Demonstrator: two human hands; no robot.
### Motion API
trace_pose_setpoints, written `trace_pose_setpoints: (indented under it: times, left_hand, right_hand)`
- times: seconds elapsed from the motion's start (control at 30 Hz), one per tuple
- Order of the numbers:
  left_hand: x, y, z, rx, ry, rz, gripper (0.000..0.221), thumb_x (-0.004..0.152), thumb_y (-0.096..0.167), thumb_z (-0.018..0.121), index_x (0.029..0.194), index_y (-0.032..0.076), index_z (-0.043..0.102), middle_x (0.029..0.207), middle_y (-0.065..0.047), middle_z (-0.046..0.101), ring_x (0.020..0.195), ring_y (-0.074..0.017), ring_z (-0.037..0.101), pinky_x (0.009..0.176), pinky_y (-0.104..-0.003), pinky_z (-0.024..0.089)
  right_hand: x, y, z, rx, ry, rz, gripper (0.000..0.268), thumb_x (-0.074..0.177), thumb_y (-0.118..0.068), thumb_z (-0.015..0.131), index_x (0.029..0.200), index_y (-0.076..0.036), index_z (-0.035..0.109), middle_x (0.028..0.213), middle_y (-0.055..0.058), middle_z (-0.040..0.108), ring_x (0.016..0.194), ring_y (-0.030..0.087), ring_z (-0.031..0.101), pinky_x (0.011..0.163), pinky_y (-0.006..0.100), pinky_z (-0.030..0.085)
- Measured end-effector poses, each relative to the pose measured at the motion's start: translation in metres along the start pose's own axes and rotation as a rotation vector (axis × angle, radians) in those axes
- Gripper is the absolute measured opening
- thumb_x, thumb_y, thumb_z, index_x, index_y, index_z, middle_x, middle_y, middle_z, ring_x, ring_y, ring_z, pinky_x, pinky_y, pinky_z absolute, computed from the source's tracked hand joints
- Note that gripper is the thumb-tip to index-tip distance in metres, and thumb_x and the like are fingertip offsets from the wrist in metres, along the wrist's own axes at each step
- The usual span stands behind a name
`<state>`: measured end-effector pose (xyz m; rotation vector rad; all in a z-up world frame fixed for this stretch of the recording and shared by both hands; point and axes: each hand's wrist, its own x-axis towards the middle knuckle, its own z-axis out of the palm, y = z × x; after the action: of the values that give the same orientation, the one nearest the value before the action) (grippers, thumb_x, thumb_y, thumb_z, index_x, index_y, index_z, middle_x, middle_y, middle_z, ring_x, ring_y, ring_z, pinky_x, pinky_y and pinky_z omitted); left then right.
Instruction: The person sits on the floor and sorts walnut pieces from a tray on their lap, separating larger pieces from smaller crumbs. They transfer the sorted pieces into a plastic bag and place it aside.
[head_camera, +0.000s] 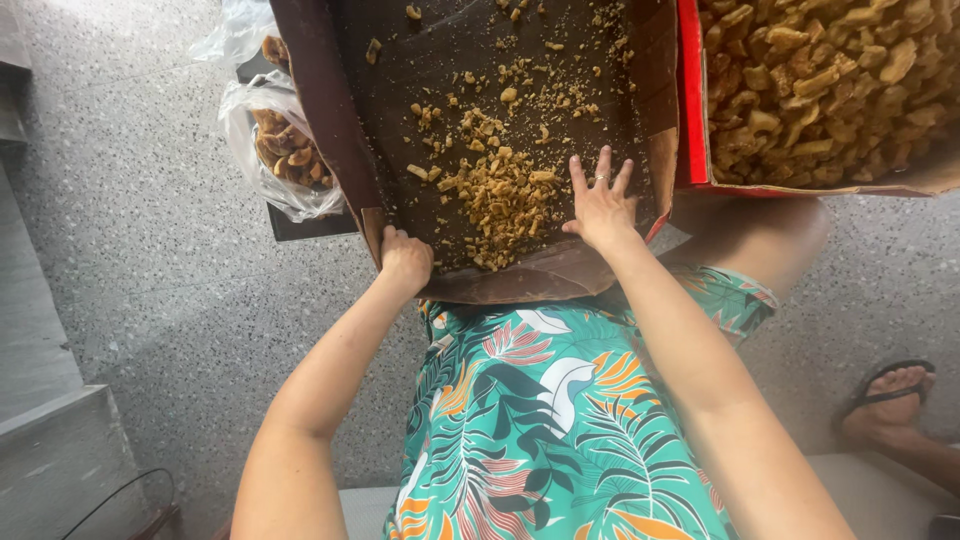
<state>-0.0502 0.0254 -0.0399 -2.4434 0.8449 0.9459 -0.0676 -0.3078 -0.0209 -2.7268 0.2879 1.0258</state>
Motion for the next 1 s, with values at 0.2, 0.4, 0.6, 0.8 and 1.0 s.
trace_pose_setpoints:
  times: [0.2,0.4,0.6,0.8,1.0]
  left_hand:
    - [0.007,0.006,-0.054,-0.945,0.027,0.076,0.038,0.097,0.041,0.069,0.103,0.004,0.071,0.102,-0.017,0.074,0.100,-0.0314,0.073,0.092,-0.045,0.057]
    - [0.070,-0.028,-0.059,-1.115,0.886,-0.252,0.059,0.111,0.034,0.042,0.157,-0.002,0.032,0.162,-0.024,0.034,0.151,-0.0361,0.033,0.124,-0.048,0.031]
    - [0.118,0.035,-0.044,-1.021,0.867,-0.286,0.072,0.114,0.048,0.028,0.166,-0.001,0.016,0.172,-0.024,0.013,0.157,-0.0412,0.009,0.124,-0.057,0.004]
    - [0.148,-0.013,-0.061,-1.148,0.866,-0.311,0.066,0.111,0.062,0.020,0.161,0.025,0.042,0.170,0.005,0.043,0.162,-0.0124,0.029,0.136,-0.030,0.018]
    - [0.176,-0.069,-0.084,-0.893,0.793,-0.486,0.080,0.111,0.060,0.021,0.168,0.006,0.004,0.175,-0.014,-0.002,0.161,-0.0298,-0.004,0.129,-0.049,-0.003]
  right_hand:
    - [-0.002,-0.001,-0.003,-0.008,0.009,-0.005,0.121,0.079,-0.042,0.087,0.166,-0.029,0.004,0.170,0.023,-0.013,0.152,0.057,-0.002,0.110,0.074,0.036]
    - [-0.003,0.001,0.012,0.074,0.067,0.035,0.112,0.081,-0.037,0.085,0.164,-0.029,0.010,0.169,0.017,-0.012,0.154,0.050,-0.004,0.118,0.073,0.024]
    - [-0.010,-0.045,0.051,0.513,0.384,-0.284,0.071,0.093,-0.005,0.055,0.161,-0.011,0.038,0.169,0.020,0.029,0.157,0.035,0.025,0.129,0.051,0.030]
    - [0.064,-0.008,-0.006,0.509,0.633,-0.237,0.039,0.112,-0.027,0.041,0.146,-0.015,0.056,0.165,0.013,0.040,0.157,0.034,0.026,0.131,0.046,0.016]
    - [0.131,0.006,-0.020,0.311,0.760,0.008,0.062,0.113,-0.045,0.039,0.163,-0.011,0.025,0.170,0.020,0.019,0.155,0.036,0.014,0.127,0.049,0.013]
